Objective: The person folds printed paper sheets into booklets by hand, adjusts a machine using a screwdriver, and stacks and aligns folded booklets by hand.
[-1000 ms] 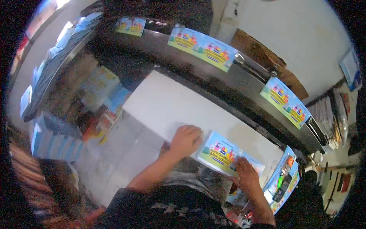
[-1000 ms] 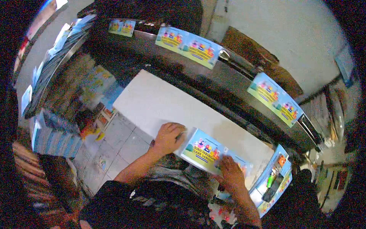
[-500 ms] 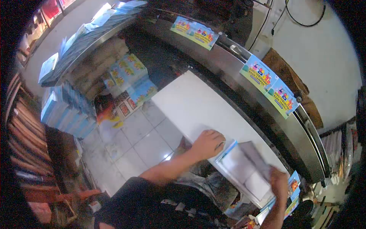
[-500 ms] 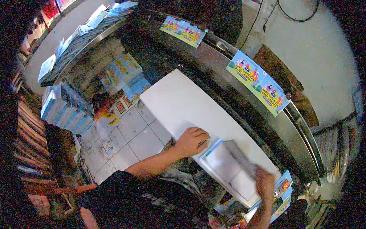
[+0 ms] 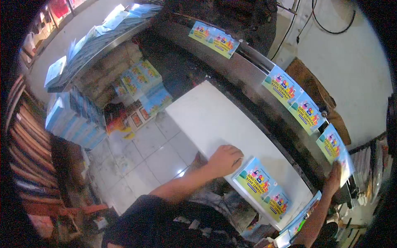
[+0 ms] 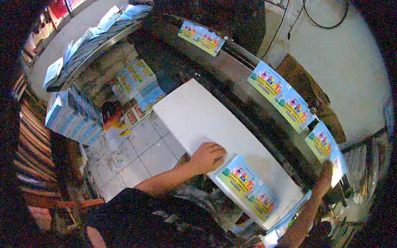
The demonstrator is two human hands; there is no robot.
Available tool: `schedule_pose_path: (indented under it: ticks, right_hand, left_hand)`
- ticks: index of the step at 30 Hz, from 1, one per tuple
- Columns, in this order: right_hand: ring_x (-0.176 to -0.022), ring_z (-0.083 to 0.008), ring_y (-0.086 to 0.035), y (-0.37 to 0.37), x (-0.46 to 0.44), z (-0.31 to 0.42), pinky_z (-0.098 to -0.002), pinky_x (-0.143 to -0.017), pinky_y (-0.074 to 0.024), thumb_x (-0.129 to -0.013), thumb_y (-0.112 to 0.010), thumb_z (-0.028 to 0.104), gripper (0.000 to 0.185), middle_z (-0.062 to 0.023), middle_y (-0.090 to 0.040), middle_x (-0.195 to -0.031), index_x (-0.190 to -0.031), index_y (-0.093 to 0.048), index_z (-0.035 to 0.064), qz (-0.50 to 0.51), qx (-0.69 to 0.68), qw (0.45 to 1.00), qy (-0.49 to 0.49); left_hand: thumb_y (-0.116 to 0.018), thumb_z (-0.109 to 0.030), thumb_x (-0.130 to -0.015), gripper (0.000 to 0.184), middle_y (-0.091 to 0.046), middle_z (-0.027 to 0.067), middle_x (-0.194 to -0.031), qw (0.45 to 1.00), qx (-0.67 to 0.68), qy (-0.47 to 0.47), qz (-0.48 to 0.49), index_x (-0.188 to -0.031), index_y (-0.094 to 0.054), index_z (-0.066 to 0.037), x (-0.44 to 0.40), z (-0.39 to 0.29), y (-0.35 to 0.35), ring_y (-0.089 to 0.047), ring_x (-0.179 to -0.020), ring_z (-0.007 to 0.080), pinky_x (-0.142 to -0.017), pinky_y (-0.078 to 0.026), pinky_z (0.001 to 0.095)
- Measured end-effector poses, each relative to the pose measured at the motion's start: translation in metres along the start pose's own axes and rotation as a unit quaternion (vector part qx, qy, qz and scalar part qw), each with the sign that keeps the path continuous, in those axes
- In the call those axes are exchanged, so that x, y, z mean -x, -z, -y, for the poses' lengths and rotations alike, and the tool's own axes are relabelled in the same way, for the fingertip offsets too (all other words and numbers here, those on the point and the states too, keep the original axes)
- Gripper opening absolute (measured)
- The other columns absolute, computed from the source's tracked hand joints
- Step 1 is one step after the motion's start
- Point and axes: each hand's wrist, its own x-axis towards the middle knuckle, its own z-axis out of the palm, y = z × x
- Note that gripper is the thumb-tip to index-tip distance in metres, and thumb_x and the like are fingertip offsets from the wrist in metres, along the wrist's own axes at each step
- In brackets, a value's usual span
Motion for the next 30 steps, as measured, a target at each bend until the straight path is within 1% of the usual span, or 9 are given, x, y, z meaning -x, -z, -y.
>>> schedule_pose_path:
  ticks: [4, 6, 7, 8, 14, 16, 21, 23, 30]
  right_hand:
    - [-0.122, -0.0335, -0.053, -0.021, 0.035, -0.016, -0.0397, -0.104, -0.0418, -0.089, -0.051, 0.006, 0.039, -0.017, -0.056, -0.132, -0.127, -0.057, 0.0049, 0.064, 0.122, 0.99, 0.034]
    - [-0.118, -0.0356, -0.056, 0.011, 0.016, 0.068, -0.041, -0.102, -0.0437, -0.087, -0.056, 0.011, 0.04, -0.0184, -0.056, -0.132, -0.126, -0.058, 0.0026, 0.049, 0.083, 0.992, -0.079]
    - [-0.117, -0.0362, -0.056, 0.014, 0.014, 0.067, -0.0418, -0.102, -0.0434, -0.085, -0.059, 0.008, 0.042, -0.0197, -0.056, -0.131, -0.126, -0.057, 0.0029, -0.011, 0.086, 0.996, -0.014]
    - [-0.115, -0.0374, -0.056, 0.019, 0.008, 0.08, -0.0425, -0.101, -0.044, -0.084, -0.061, 0.01, 0.041, -0.0209, -0.057, -0.128, -0.124, -0.057, 0.003, 0.004, 0.102, 0.993, -0.057]
    - [-0.106, -0.0364, -0.06, 0.024, 0.051, 0.169, -0.0441, -0.091, -0.0477, -0.081, -0.068, 0.009, 0.041, -0.0171, -0.061, -0.119, -0.121, -0.057, 0.0044, 0.038, -0.05, 0.996, -0.065]
    - [-0.112, -0.0358, -0.057, 0.026, 0.083, 0.194, -0.0434, -0.095, -0.0465, -0.081, -0.071, 0.013, 0.045, -0.0169, -0.06, -0.123, -0.123, -0.058, 0.0045, 0.11, -0.146, 0.971, -0.153]
    - [-0.129, -0.0344, -0.046, 0.035, 0.143, 0.259, -0.0425, -0.107, -0.0389, -0.079, -0.073, 0.022, 0.058, -0.0145, -0.053, -0.134, -0.131, -0.052, 0.0072, 0.261, -0.145, 0.947, -0.122]
    - [-0.131, -0.0335, -0.044, 0.037, 0.154, 0.273, -0.0441, -0.107, -0.039, -0.078, -0.074, 0.032, 0.063, -0.0132, -0.049, -0.139, -0.132, -0.051, 0.0088, 0.287, -0.051, 0.955, 0.043]
    - [-0.13, -0.032, -0.045, 0.045, 0.175, 0.261, -0.0439, -0.105, -0.0409, -0.077, -0.073, 0.04, 0.062, -0.0121, -0.049, -0.139, -0.128, -0.055, 0.0089, 0.306, -0.039, 0.949, 0.058]
  left_hand:
    - [-0.063, -0.022, -0.082, 0.021, -0.067, 0.0081, -0.106, 1.0, 0.001, -0.009, 0.023, -0.096, -0.067, -0.008, 0.0, 0.005, -0.003, -0.06, -0.101, 0.0291, -0.092, -0.044, 0.0444]
    - [-0.064, -0.021, -0.08, 0.02, -0.067, 0.0095, -0.103, 0.999, 0.029, 0.0, 0.021, -0.094, -0.067, -0.008, 0.0, 0.004, -0.003, -0.06, -0.099, 0.0302, -0.09, -0.045, 0.045]
    - [-0.064, -0.02, -0.079, 0.02, -0.067, 0.0094, -0.103, 0.999, 0.033, -0.01, 0.022, -0.094, -0.067, -0.007, -0.001, 0.0, -0.001, -0.06, -0.099, 0.0301, -0.09, -0.045, 0.0448]
    - [-0.064, -0.02, -0.079, 0.02, -0.067, 0.0094, -0.103, 0.999, 0.031, -0.011, 0.014, -0.095, -0.067, -0.007, -0.002, -0.004, 0.002, -0.06, -0.099, 0.03, -0.089, -0.045, 0.0446]
    - [-0.065, -0.019, -0.079, 0.021, -0.066, 0.0083, -0.105, 1.0, 0.006, 0.013, 0.011, -0.096, -0.067, -0.007, -0.005, -0.011, 0.01, -0.059, -0.1, 0.0294, -0.091, -0.044, 0.0432]
    - [-0.065, -0.019, -0.079, 0.021, -0.066, 0.0082, -0.105, 1.0, -0.001, 0.012, 0.012, -0.097, -0.067, -0.007, -0.005, -0.008, 0.01, -0.058, -0.1, 0.029, -0.091, -0.044, 0.0429]
    - [-0.065, -0.017, -0.08, 0.018, -0.066, 0.0057, -0.103, 0.999, -0.033, -0.015, 0.016, -0.097, -0.066, -0.011, -0.003, -0.005, 0.008, -0.058, -0.1, 0.0272, -0.087, -0.044, 0.0416]
    - [-0.066, -0.016, -0.079, 0.018, -0.065, 0.0051, -0.102, 0.999, -0.032, -0.03, 0.002, -0.096, -0.066, -0.011, -0.004, -0.005, 0.005, -0.057, -0.099, 0.027, -0.086, -0.044, 0.0414]
    - [-0.067, -0.015, -0.077, 0.02, -0.064, 0.0046, -0.101, 0.999, -0.024, -0.03, -0.033, -0.097, -0.067, -0.011, -0.004, -0.015, -0.008, -0.057, -0.097, 0.0265, -0.085, -0.044, 0.0413]
